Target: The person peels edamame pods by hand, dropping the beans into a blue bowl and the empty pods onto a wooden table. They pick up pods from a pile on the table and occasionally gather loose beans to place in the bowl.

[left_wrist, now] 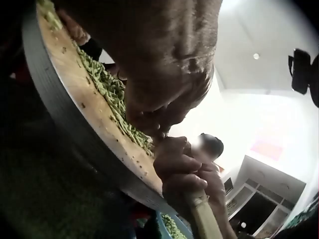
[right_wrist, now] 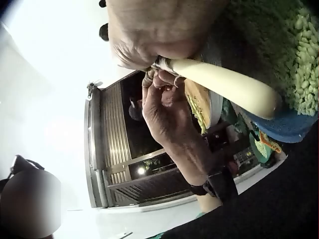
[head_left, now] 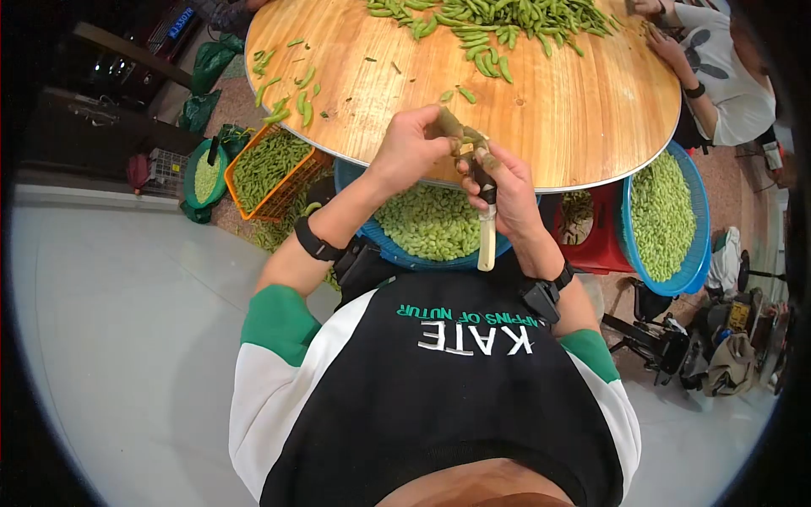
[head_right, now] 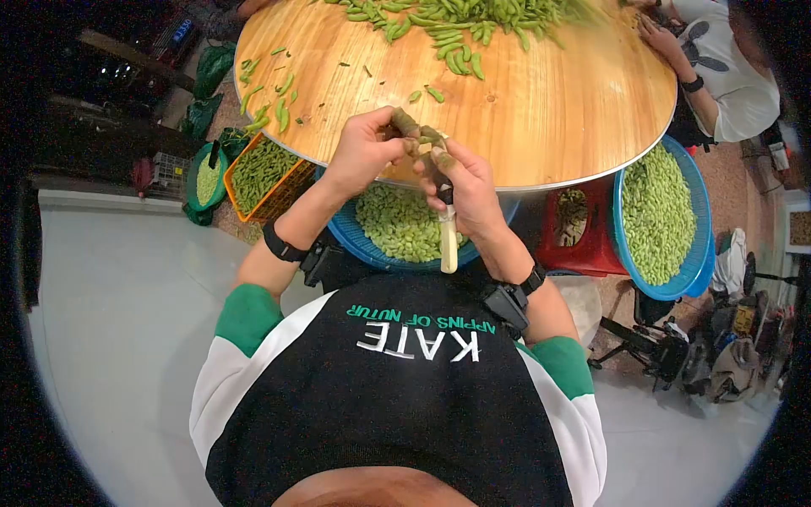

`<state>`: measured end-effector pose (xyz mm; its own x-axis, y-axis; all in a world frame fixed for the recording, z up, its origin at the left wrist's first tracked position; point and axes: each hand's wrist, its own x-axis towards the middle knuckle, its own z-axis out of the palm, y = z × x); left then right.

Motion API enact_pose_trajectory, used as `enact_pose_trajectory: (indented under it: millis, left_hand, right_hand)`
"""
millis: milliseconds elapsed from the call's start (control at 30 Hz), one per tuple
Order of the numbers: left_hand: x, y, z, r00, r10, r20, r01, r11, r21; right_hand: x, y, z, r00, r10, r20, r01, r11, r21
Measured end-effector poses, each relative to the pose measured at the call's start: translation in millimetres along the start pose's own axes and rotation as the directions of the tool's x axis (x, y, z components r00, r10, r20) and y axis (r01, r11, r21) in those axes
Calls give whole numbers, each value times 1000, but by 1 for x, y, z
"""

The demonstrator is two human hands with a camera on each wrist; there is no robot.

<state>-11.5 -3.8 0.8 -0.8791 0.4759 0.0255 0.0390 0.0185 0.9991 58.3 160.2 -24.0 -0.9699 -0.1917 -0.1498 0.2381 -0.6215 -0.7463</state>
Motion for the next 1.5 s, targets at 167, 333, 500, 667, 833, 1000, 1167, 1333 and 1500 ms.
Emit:
enact_pose_trajectory:
  millis: [167, 333, 500, 667, 833, 1000, 1167, 1333, 1500]
  left_hand:
    - [-4, -6, -6, 980, -180, 81, 195, 947, -255]
    - [-7, 2, -4, 942, -306, 139, 336, 856, -392]
    - [-11, -1, -4, 918, -331, 219, 382, 886, -262]
    - [-13, -4, -2, 953, -267, 144, 289, 943, -163]
    - [-14, 1, 2, 963, -268, 42, 270, 960, -78]
    - [-15, 4, -2, 936, -325, 135, 344, 927, -148]
    - [-15, -6, -15, 935, -251, 251, 303, 933, -196]
    - [-12, -9, -18, 877, -242, 415, 400, 846, -353]
    - [-16, -19, -8, 886, -246, 393, 444, 696, -564]
  right_hand:
    - [-9, -2, 2, 997, 18, 69, -21, 998, 55]
    - [-12, 0, -8, 990, 26, 136, -23, 1000, -19]
    - [-15, 2, -8, 988, 22, 153, -8, 996, -94]
    - [-18, 1, -6, 995, 13, 100, -10, 1000, -30]
    - [-17, 5, -10, 989, 51, 139, -36, 993, -115]
    - [-17, 2, -8, 988, 51, 147, -34, 992, -119]
    - [-16, 4, -14, 980, 36, 197, 0, 984, -176]
    - [-17, -2, -8, 973, 101, 205, -98, 995, -27]
    - [-22, 5, -7, 987, -22, 157, 59, 969, -240]
